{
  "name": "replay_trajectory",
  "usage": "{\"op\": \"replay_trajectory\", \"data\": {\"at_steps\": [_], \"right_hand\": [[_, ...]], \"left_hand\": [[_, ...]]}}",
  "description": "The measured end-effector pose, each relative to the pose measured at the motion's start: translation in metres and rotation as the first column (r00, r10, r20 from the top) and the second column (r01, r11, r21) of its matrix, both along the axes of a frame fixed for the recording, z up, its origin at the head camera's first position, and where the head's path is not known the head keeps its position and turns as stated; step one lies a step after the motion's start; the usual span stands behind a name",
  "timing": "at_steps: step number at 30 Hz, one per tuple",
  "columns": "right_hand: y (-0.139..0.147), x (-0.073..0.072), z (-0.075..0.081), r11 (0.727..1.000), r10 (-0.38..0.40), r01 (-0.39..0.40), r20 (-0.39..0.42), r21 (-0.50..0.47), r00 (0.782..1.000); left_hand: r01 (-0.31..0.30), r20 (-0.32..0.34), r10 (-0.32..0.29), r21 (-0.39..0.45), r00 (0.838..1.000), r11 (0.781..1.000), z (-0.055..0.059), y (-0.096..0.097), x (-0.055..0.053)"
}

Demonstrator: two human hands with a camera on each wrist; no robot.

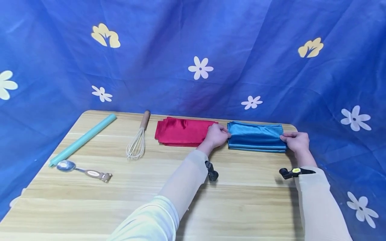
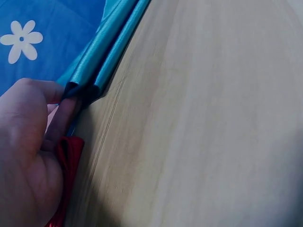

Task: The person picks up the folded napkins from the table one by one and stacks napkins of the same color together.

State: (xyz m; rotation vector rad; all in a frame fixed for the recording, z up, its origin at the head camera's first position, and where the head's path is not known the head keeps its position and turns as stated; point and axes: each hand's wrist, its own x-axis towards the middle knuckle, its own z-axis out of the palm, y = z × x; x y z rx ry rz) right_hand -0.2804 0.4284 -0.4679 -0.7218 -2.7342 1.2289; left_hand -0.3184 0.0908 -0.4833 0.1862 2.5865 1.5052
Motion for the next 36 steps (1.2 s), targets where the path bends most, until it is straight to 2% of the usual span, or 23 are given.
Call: {"op": "replay_trajectory", "data": {"at_steps": [5,9,14,22,26,29,33,36], "right_hand": [[0.002,0.001,-0.002,1.0,-0.014,0.014,0.0,-0.012,1.0],[0.001,0.001,-0.002,1.0,0.014,-0.014,0.002,-0.006,1.0],[0.002,0.002,0.005,0.999,0.053,-0.053,-0.007,0.01,0.999],[0.0,0.012,0.014,0.997,0.074,-0.074,0.002,-0.018,0.997],[0.0,0.021,0.02,0.996,0.083,-0.083,-0.005,-0.014,0.997],[0.001,0.027,0.026,0.995,0.104,-0.104,-0.016,0.012,0.994],[0.004,0.031,0.037,0.987,0.158,-0.155,-0.054,0.051,0.986],[0.002,0.031,0.05,0.981,0.196,-0.195,-0.105,0.023,0.975]], "left_hand": [[-0.006,0.008,0.006,-0.002,1.0,1.0,-0.001,0.002,0.0],[-0.026,0.026,0.026,-0.006,0.999,1.0,0.001,0.001,0.003],[-0.02,0.032,0.022,-0.05,0.999,0.999,0.01,0.004,0.005],[0.01,0.107,0.002,-0.111,0.994,0.994,0.026,0.007,0.005],[0.051,0.073,-0.042,-0.137,0.996,0.989,0.035,0.004,0.005],[0.045,0.037,-0.04,-0.143,0.998,0.989,0.041,-0.003,0.006],[0.021,0.0,-0.021,-0.087,1.0,0.996,0.053,-0.014,0.008],[0.038,-0.047,-0.039,-0.033,0.998,0.999,0.065,-0.023,0.007]]}}
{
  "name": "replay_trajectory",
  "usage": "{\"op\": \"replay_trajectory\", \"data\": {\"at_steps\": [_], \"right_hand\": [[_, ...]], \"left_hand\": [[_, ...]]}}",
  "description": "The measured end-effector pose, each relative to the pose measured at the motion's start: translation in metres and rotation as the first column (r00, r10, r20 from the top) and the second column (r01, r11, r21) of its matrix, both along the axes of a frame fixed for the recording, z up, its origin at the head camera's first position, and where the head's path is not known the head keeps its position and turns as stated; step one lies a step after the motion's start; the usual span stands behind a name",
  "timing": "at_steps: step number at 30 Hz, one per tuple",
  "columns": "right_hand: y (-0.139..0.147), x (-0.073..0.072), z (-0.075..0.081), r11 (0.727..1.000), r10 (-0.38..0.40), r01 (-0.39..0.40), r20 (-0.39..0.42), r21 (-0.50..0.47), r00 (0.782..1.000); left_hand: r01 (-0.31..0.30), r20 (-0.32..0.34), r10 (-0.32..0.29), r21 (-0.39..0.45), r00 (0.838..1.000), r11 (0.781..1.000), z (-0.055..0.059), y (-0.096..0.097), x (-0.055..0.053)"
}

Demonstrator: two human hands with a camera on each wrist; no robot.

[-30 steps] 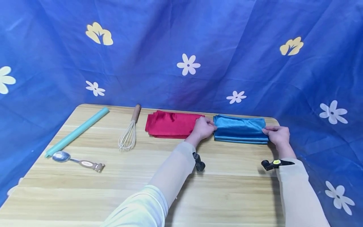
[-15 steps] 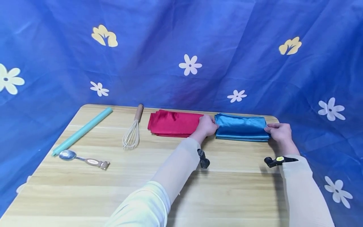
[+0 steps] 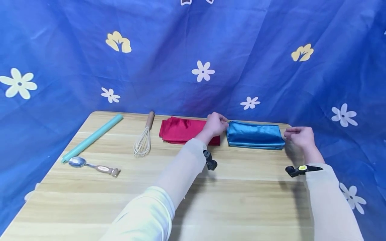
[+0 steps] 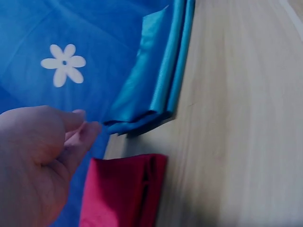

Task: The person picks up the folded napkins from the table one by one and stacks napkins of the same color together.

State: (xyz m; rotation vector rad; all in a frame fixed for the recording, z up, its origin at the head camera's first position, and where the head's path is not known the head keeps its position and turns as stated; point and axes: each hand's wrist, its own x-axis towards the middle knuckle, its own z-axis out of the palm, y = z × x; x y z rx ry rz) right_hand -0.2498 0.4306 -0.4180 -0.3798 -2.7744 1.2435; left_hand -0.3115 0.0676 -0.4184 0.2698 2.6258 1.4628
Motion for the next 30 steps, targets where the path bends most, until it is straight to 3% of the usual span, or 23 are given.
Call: {"op": "replay_trajectory", "data": {"at_steps": [4,9,14,19,25,30], "right_hand": [[-0.009,-0.002,0.014,0.998,0.034,-0.036,-0.055,-0.046,0.998],[-0.027,0.0,0.03,0.998,0.068,-0.068,-0.124,0.004,0.99],[-0.049,0.002,0.044,0.993,0.102,-0.089,-0.18,0.078,0.978],[-0.074,0.004,0.056,0.988,0.145,-0.128,-0.244,0.085,0.959],[-0.099,0.009,0.064,0.976,0.215,-0.198,-0.303,0.087,0.928],[-0.119,0.013,0.066,0.954,0.289,-0.24,-0.345,0.179,0.893]], "left_hand": [[0.033,-0.098,-0.032,0.01,0.995,0.999,0.012,-0.012,-0.003],[0.064,-0.192,-0.066,-0.018,0.979,0.998,0.022,-0.031,-0.002],[0.048,-0.261,-0.059,-0.049,0.964,0.998,0.03,-0.055,0.003],[0.004,-0.327,-0.048,-0.135,0.944,0.991,0.046,-0.08,0.01],[-0.024,-0.382,-0.08,-0.26,0.921,0.965,0.063,-0.106,0.017],[-0.021,-0.402,-0.156,-0.402,0.902,0.915,0.069,-0.124,0.027]]}}
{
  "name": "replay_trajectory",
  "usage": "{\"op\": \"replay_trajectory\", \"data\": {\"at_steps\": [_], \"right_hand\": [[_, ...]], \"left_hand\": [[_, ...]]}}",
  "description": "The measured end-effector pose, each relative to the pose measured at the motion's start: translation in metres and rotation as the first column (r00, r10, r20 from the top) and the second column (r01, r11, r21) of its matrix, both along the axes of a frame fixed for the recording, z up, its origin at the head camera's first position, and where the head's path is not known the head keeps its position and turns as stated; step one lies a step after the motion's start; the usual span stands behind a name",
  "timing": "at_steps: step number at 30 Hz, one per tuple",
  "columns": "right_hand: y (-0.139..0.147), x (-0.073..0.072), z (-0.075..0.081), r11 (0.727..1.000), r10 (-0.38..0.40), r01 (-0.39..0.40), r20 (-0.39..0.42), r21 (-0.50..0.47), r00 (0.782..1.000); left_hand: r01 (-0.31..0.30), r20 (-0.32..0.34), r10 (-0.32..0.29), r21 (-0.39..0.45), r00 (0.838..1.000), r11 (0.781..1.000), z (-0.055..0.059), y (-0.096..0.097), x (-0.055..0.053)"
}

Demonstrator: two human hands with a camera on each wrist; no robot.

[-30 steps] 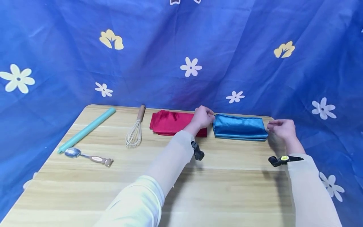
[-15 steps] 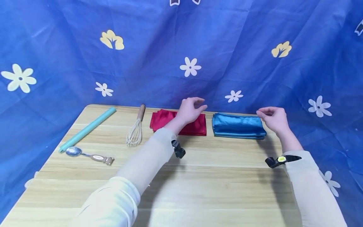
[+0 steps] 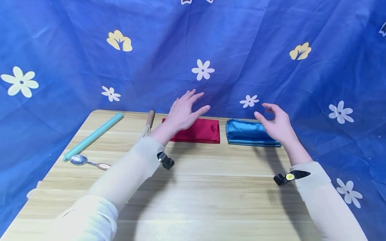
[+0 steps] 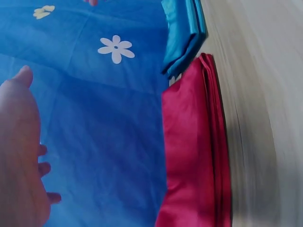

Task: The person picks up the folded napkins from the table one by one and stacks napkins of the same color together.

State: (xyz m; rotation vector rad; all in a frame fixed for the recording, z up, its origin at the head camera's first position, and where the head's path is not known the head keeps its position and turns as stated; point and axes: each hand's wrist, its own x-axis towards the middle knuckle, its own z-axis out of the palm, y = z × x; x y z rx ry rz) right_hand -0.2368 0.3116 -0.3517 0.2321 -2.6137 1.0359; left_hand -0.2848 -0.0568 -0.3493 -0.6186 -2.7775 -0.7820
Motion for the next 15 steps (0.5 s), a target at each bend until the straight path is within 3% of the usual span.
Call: {"op": "replay_trajectory", "data": {"at_steps": [4,8,15], "right_hand": [[-0.013,0.004,0.0,0.994,0.034,-0.028,-0.058,0.11,0.998],[-0.025,0.009,0.0,0.972,0.035,-0.019,-0.061,0.236,0.998],[-0.041,0.018,-0.008,0.884,0.06,-0.031,-0.048,0.467,0.997]], "left_hand": [[0.017,-0.03,-0.022,-0.149,0.999,0.989,0.004,-0.011,0.014],[0.018,-0.098,-0.05,-0.3,0.994,0.954,0.005,-0.02,0.025],[-0.005,-0.16,-0.073,-0.441,0.984,0.897,0.001,-0.035,0.039]]}}
